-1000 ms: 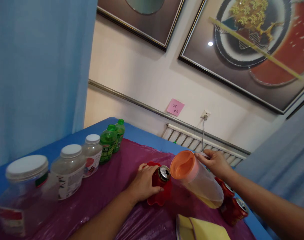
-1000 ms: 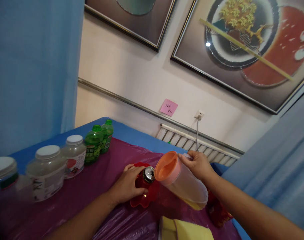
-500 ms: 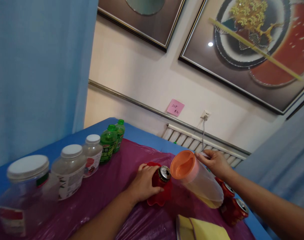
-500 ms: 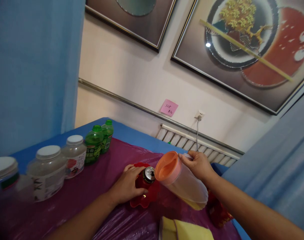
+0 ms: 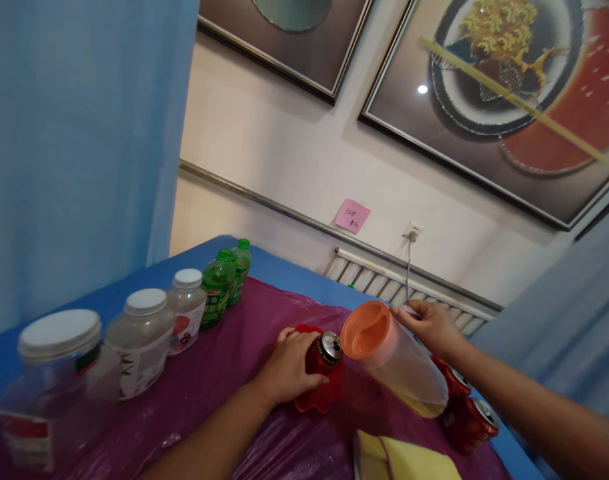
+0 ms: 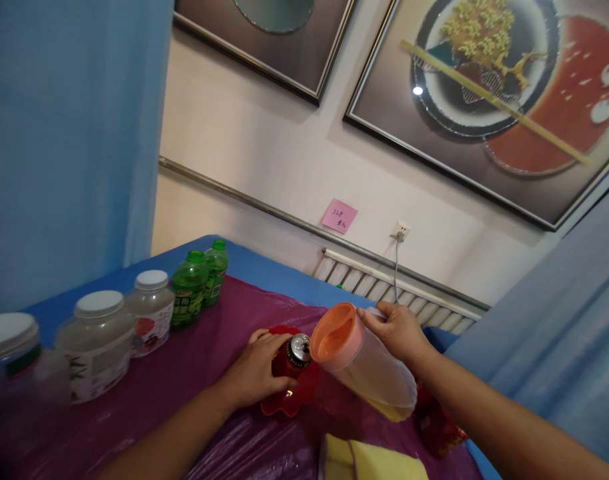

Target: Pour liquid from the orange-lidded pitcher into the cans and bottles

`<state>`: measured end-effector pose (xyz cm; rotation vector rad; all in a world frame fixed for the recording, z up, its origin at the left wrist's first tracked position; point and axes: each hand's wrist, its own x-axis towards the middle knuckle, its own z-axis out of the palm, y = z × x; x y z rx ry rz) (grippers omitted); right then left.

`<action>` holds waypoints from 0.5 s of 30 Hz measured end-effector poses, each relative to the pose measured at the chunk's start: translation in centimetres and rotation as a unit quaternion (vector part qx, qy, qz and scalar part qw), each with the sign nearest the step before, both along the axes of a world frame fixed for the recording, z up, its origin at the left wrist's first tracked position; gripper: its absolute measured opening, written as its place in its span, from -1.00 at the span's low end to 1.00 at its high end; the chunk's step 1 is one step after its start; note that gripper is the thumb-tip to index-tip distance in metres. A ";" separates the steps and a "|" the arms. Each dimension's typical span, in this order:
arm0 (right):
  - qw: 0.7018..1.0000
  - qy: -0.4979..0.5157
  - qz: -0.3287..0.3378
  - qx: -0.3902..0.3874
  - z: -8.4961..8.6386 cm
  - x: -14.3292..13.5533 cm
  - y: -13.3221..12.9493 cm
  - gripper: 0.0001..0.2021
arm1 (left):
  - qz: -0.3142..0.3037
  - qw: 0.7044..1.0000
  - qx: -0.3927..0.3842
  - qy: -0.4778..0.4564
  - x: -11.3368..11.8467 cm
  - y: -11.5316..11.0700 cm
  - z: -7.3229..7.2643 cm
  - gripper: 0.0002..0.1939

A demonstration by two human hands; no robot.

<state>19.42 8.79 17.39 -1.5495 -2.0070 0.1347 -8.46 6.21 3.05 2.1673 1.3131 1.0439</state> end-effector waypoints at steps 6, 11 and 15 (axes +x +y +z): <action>1.000 0.011 0.004 0.002 -0.1 -0.1 0.0 -0.46 | -0.003 1.000 -0.003 0.000 0.0 0.0 0.2 -0.30; 1.000 0.022 0.006 0.004 -0.2 -0.1 0.0 -0.45 | -0.006 1.000 -0.005 -0.003 0.0 -0.1 0.2 -0.30; 0.999 0.032 0.015 0.000 -0.4 0.0 -0.1 -0.45 | 0.002 1.000 -0.001 -0.003 0.0 0.0 0.0 -0.28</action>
